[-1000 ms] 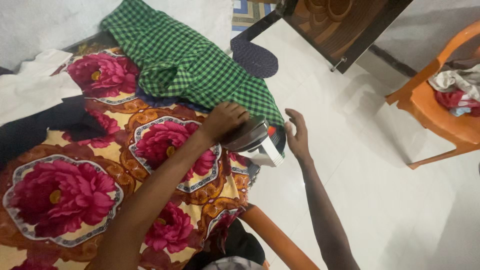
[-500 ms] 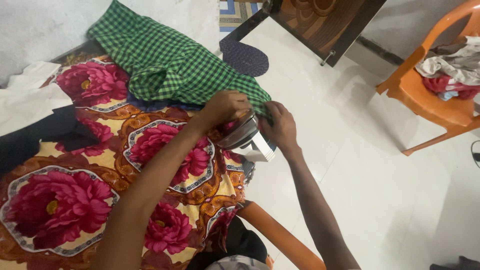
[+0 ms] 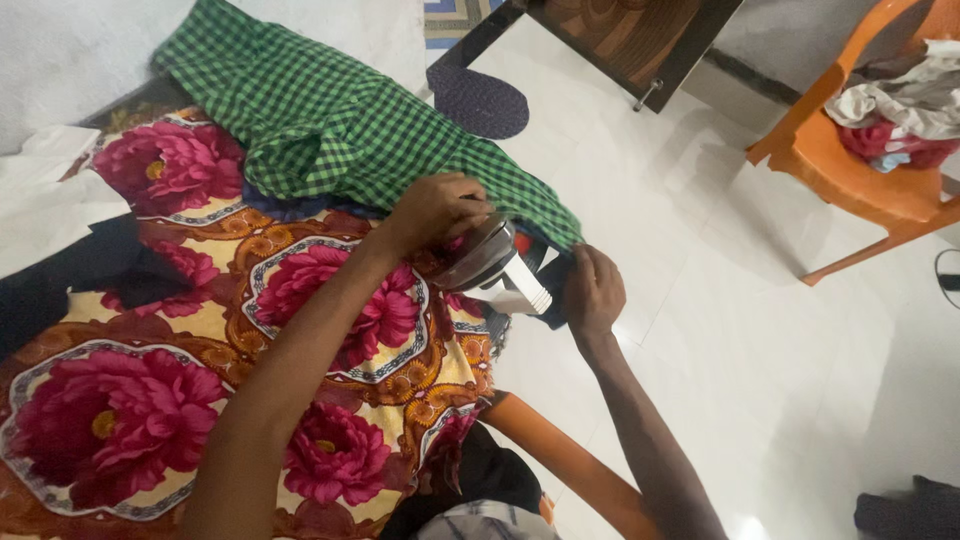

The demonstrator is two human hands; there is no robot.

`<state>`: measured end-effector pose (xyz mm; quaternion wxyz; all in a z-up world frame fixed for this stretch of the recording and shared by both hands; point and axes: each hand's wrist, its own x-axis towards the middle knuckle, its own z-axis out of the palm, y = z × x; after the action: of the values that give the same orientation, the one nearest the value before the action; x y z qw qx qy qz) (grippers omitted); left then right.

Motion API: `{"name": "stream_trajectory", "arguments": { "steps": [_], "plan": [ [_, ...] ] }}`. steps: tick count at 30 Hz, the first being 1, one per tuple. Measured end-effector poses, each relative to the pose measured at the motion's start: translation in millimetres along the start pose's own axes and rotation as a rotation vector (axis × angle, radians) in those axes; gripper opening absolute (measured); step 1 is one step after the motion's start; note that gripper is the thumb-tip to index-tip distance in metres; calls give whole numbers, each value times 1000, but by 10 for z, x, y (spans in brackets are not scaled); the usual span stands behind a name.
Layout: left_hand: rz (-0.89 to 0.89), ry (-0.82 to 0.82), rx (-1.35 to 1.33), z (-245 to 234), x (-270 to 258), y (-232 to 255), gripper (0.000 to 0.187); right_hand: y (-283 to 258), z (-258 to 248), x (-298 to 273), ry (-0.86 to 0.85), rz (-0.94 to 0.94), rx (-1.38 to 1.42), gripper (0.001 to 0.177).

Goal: The person irons a green checkered shirt and a pair of black trousers on a floral-patterned ironing board. They use a white electric iron to smooth the fabric, adjusting the garments between passes.

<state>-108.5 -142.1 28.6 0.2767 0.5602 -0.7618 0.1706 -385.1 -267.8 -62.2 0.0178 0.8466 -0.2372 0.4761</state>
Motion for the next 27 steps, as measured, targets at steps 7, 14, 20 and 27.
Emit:
{"name": "stream_trajectory", "arguments": {
  "steps": [7,14,20,27],
  "plan": [
    [45,-45,-104,101,-297,-65,16,-51,107,-409,-187,59,103,37],
    [-26,53,34,-209,-821,178,35,17,426,-751,-770,141,49,29],
    [-207,-39,94,-797,-1433,614,27,-192,-249,-295,-1326,-109,388,33],
    [-372,-57,127,-1534,-2050,1130,32,-1059,-909,184,-1671,-296,587,39]
  ]
}}
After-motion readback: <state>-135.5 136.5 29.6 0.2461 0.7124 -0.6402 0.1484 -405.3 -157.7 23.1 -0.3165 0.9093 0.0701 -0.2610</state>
